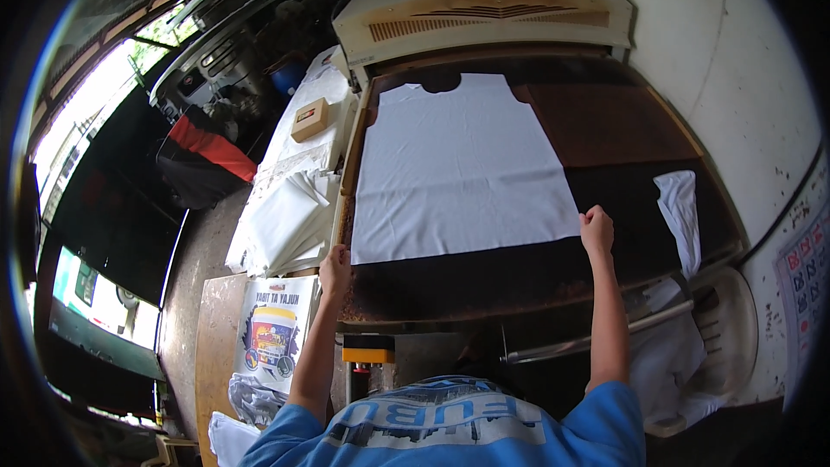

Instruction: The recorder is preparing and aligning white t-shirts for printing on a heat press or similar machine.

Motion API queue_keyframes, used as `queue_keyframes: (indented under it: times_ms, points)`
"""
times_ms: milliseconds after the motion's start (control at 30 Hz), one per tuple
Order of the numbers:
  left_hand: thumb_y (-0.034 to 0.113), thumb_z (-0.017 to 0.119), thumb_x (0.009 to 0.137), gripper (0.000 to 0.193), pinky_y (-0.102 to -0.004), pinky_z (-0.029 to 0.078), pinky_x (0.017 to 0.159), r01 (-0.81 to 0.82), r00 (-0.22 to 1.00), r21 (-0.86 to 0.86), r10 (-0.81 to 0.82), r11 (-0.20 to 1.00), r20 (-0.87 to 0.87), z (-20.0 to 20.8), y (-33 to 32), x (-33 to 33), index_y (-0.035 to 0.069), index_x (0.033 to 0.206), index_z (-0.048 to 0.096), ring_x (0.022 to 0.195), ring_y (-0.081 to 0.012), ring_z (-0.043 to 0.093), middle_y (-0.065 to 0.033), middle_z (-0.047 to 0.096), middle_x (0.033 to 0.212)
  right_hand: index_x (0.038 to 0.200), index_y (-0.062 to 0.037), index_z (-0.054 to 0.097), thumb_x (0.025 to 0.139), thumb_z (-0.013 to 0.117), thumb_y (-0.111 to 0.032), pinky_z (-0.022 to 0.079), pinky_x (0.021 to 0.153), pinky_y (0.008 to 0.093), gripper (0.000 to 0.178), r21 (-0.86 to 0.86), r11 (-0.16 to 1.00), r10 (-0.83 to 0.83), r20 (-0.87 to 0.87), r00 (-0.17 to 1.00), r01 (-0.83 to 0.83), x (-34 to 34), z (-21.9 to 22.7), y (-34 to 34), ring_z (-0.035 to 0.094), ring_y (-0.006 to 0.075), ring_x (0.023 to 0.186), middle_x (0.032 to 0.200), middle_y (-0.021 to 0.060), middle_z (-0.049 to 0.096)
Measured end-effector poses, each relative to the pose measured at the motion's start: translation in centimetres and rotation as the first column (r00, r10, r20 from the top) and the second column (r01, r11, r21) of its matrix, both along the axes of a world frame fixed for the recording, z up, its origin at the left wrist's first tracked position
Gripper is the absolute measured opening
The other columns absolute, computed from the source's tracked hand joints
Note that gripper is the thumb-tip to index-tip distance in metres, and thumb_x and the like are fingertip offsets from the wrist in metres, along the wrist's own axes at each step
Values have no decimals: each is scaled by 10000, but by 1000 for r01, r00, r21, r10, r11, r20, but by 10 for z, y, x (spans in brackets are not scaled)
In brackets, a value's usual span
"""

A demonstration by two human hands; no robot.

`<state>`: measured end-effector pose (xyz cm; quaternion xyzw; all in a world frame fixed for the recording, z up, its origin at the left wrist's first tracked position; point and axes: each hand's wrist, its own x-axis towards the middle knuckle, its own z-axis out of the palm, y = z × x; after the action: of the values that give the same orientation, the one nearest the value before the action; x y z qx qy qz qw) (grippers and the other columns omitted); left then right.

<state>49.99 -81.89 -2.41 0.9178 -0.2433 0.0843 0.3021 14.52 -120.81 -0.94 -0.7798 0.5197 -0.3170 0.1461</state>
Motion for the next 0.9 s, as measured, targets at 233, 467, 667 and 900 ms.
queue_keyframes:
  times_ms: [233,467,667,900]
  points:
    - [159,553,802,189,-311,433,549,157,986,-244,-164,957,-7,40,-6,-72,63,961,591,559,-191,551,-110,575,621,756,-22,581,766,581,-94,454,528,262,72,88,986,99,389,916,-144,-115,7,89,593,141,570,617,70,590]
    - [102,540,816,146,-232,335,450,354,900,-316,-413,880,-142,20,-8,-153,46,932,606,490,-59,412,-18,512,569,771,-12,596,780,569,-107,435,543,241,99,294,947,-246,400,883,131,-200,17,157,575,112,568,602,52,588]
    - [104,509,838,140,-192,287,432,331,780,-449,-508,830,-365,14,-23,-228,28,899,609,488,-21,375,40,454,556,806,-51,599,785,584,-177,302,366,189,129,418,882,-431,533,728,216,-277,15,130,426,29,441,631,5,573]
    - [98,493,845,142,-192,299,445,447,698,-458,-620,769,-359,56,-94,-293,23,886,606,495,-27,381,36,445,555,827,17,605,714,646,-216,467,662,304,262,178,920,-392,469,792,350,-295,-4,18,621,226,736,786,142,636]
